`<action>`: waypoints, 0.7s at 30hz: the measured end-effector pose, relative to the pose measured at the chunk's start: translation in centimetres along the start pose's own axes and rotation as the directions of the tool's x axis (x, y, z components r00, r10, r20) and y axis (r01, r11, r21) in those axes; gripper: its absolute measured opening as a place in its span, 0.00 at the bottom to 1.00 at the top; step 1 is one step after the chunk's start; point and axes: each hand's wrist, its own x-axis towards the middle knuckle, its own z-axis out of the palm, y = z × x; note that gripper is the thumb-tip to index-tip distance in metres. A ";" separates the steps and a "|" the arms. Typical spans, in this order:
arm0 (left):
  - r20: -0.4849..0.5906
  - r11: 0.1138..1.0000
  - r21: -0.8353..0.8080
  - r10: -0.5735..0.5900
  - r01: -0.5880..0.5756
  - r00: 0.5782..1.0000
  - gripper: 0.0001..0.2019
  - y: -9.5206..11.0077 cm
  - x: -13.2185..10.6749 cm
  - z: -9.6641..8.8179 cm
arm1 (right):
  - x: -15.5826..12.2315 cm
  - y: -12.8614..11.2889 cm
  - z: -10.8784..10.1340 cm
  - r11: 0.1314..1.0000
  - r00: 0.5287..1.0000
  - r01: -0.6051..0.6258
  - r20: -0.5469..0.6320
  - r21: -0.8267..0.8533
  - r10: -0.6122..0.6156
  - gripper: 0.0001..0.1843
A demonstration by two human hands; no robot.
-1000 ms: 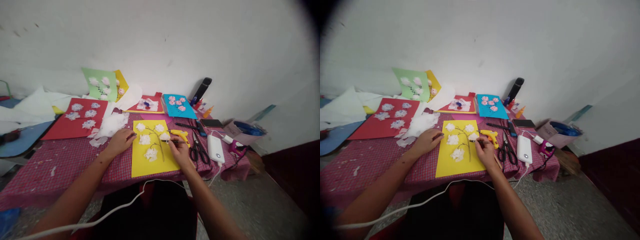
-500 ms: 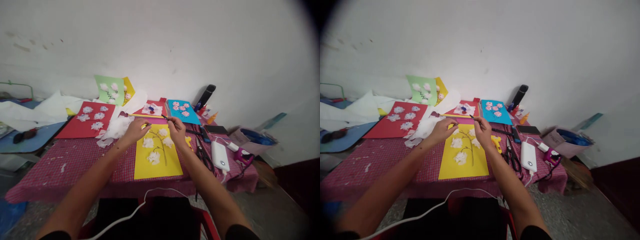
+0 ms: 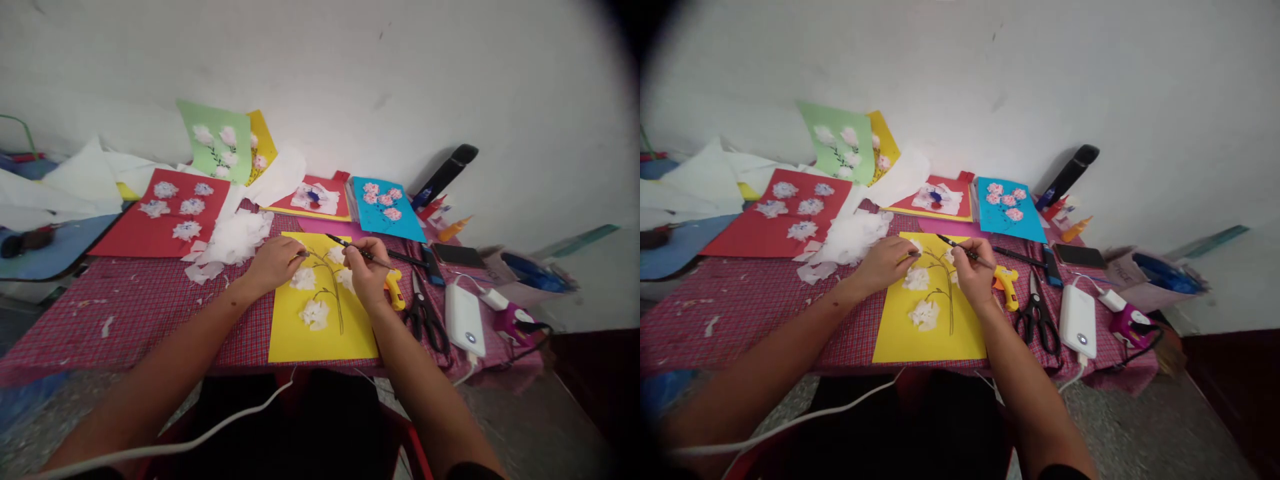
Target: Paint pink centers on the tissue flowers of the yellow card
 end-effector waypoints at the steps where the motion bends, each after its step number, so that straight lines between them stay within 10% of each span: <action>1: -0.007 1.000 0.006 -0.004 0.004 1.000 0.06 -0.1 0.0 0.1 | 0.0 -0.2 0.2 0.999 1.000 -0.015 0.012 0.042 0.015 0.13; 21: -0.027 0.999 0.011 0.031 -0.031 0.999 0.06 0.0 -0.2 0.3 | -0.1 -0.8 0.8 0.980 0.993 -0.112 0.055 0.165 0.105 0.16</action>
